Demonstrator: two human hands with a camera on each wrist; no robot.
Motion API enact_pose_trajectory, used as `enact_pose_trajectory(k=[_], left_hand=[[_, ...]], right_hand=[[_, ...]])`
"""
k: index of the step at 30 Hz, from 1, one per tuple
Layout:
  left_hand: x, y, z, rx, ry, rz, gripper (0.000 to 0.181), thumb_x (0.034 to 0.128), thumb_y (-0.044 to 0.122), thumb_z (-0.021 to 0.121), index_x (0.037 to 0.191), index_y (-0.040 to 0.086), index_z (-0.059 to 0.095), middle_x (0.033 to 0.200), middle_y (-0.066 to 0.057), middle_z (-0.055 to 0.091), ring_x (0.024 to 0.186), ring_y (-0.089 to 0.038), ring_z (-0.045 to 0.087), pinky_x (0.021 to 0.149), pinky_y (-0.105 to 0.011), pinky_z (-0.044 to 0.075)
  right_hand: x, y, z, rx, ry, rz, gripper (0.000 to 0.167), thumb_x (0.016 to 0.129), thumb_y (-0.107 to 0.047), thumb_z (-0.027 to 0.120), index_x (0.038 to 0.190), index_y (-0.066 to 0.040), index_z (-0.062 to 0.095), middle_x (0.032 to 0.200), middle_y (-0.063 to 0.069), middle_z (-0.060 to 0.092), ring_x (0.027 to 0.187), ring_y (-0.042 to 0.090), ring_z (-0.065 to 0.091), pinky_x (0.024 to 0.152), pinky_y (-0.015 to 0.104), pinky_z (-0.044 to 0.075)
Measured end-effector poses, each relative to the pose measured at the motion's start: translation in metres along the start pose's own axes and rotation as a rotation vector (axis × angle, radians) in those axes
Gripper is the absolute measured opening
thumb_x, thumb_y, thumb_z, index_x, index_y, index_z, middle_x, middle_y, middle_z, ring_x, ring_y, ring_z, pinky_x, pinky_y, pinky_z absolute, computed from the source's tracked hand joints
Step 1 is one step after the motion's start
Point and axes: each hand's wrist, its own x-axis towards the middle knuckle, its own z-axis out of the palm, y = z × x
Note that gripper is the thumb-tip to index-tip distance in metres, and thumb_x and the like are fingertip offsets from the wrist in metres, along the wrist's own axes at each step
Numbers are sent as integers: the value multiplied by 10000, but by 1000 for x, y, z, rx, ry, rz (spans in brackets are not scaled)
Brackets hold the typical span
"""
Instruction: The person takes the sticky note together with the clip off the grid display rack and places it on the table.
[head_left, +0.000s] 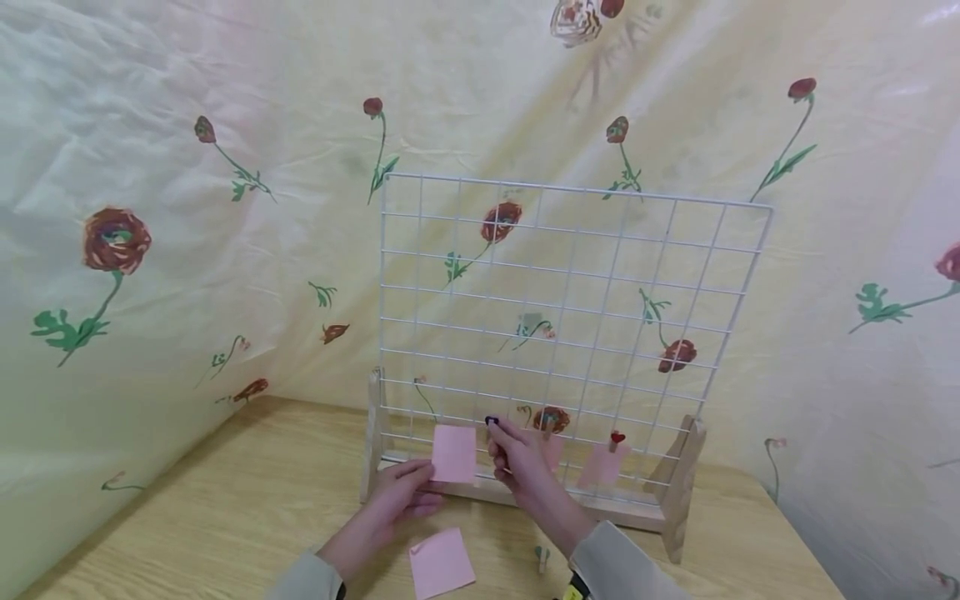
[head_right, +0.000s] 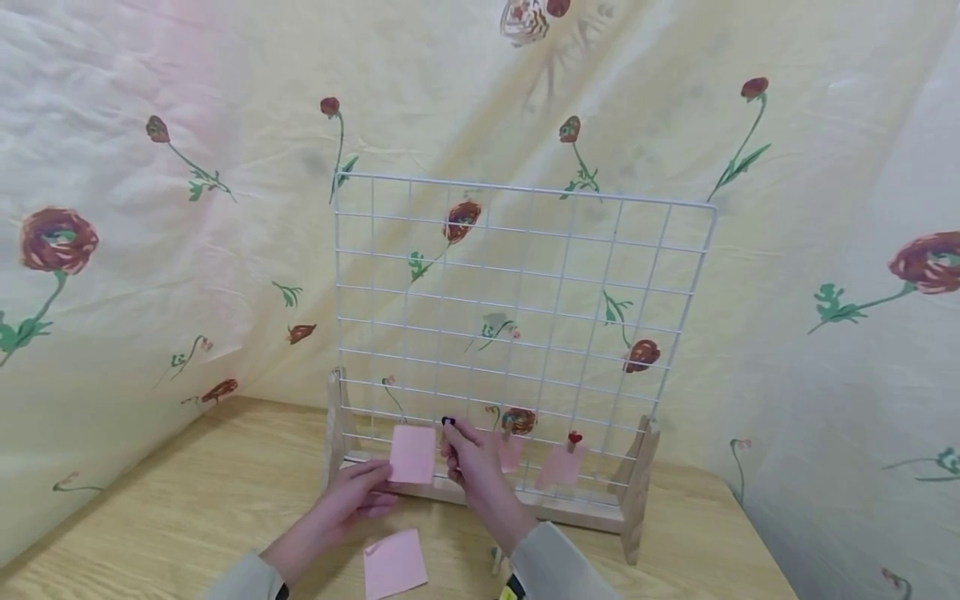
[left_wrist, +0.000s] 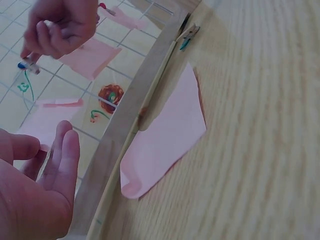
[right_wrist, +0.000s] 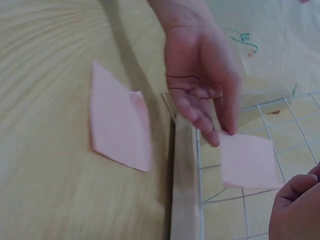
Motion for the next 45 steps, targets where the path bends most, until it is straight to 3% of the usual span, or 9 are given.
enact_pose_trajectory(k=[5, 7, 16, 23, 28, 33, 37, 45], left_hand=[[-7, 1, -8, 33, -10, -2, 450, 959, 179, 578, 1286, -115, 479, 885, -90, 697, 705, -193, 693, 690, -343, 590], [-10, 2, -10, 51, -11, -1, 447, 954, 182, 584, 1278, -110, 489, 879, -83, 692, 694, -178, 686, 674, -328, 589], [-26, 3, -18, 61, -16, 2, 449, 951, 162, 590, 1265, -141, 484, 876, -107, 689, 677, -173, 684, 660, -329, 589], [-37, 4, -29, 105, -25, -16, 458, 943, 197, 606, 1260, -117, 501, 922, -125, 688, 714, -193, 688, 669, -338, 589], [-47, 4, -38, 140, -34, -29, 468, 939, 198, 608, 1265, -119, 503, 926, -116, 692, 726, -198, 690, 660, -341, 589], [-55, 4, -44, 167, -35, -54, 476, 930, 203, 616, 1272, -109, 504, 927, -110, 690, 752, -215, 691, 655, -339, 587], [-62, 3, -47, 188, -36, -70, 510, 931, 200, 615, 1291, -130, 468, 910, -101, 701, 727, -204, 692, 622, -322, 583], [-74, -1, -58, 230, -26, -81, 501, 940, 197, 600, 1283, -142, 463, 884, -81, 707, 671, -175, 670, 576, -328, 572]], right_hand=[[-15, 5, -11, -16, 7, 25, 149, 984, -207, 546, 1029, -84, 615, 649, -75, 495, 543, 41, 399, 497, 172, 324], [-21, 7, -16, -9, 17, 47, 140, 976, -228, 564, 1001, -102, 618, 651, -79, 498, 548, 37, 404, 504, 172, 328], [-40, 10, -34, 13, 22, 101, 241, 953, -265, 596, 1116, -87, 614, 676, -82, 504, 571, 39, 392, 516, 171, 322], [-51, 13, -47, 5, 15, 121, 223, 962, -245, 582, 1124, -96, 619, 704, -81, 509, 583, 40, 397, 529, 179, 324], [-58, 17, -58, -7, 34, 158, 335, 961, -259, 584, 1235, -67, 577, 706, -82, 504, 581, 35, 396, 531, 175, 329], [-68, 22, -71, -23, 42, 202, 504, 978, -251, 556, 1388, 14, 432, 696, -83, 491, 566, 22, 394, 519, 162, 331], [-78, 25, -80, -34, 34, 230, 508, 982, -239, 547, 1377, 50, 408, 685, -81, 494, 553, 11, 398, 514, 152, 343], [-91, 30, -96, -39, 51, 269, 424, 970, -225, 567, 1308, 23, 503, 700, -66, 498, 577, 36, 410, 536, 165, 362]])
